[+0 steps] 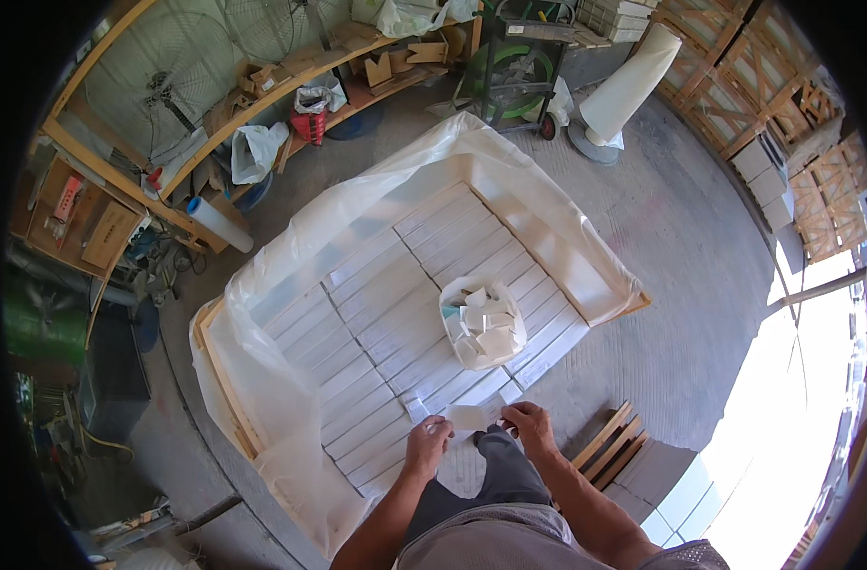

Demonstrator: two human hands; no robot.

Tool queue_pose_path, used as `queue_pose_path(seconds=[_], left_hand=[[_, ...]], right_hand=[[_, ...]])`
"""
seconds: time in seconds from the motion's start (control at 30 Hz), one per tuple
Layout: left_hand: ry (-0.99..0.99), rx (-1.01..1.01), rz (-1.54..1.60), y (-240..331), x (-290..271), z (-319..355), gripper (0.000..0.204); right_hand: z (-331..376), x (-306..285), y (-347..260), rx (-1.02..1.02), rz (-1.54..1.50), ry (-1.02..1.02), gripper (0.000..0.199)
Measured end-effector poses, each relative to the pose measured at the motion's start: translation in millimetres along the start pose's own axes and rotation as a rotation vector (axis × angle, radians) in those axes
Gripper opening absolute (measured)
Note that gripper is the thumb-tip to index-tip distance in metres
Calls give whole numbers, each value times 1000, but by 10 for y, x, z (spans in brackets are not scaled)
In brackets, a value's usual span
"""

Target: The person repeatedly picks small white labels from a container and places them onto a grid of white rectangular blocks arranged on a wooden pallet. The person handles the labels one at a time, smoothing them onto the blocks.

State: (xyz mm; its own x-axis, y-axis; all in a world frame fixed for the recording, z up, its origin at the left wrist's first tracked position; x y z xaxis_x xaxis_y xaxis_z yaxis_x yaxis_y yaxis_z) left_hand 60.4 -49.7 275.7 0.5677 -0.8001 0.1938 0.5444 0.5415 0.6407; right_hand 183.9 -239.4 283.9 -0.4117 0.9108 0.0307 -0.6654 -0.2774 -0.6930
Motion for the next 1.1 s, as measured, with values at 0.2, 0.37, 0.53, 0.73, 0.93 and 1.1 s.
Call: queue_pose_path(seconds=[0.2, 0.37, 0.53, 0.73, 0.93, 1.1], left_hand=[[158, 136, -384, -189, 164, -1486, 27], [266, 263, -601, -1, 435, -2348, 33], [282, 275, -725, 122, 586, -2093, 42], [-39, -106, -628, -867, 17, -1142, 65], [102, -195, -322, -1660, -846, -482, 36], [320, -295, 255, -1824, -1470, -203, 22]], right_hand=[[-224, -1061, 369, -67, -172, 390, 25], [-170, -1167, 595, 2, -83, 373, 26], [-154, -772, 706, 67, 217, 326, 26], [-305, 18, 677, -123, 611, 212, 24], [-515, 904, 945, -160, 689, 28, 22], [-701, 1531, 1516, 24, 491, -108, 24]])
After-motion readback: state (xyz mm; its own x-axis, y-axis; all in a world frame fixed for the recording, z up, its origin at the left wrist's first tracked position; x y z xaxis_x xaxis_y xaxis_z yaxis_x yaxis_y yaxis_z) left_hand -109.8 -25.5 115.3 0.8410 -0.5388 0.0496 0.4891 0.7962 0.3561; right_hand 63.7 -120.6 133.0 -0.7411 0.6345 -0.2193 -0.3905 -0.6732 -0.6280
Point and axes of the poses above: each hand's wrist, its own z-axis away from the middle knuckle, its own x-axis out of the palm, y = z × x, the point moved 7 cm from there along -z, towards the middle knuckle, and after that the axes turned 6 degrees about -y, right-handed, at the moved point
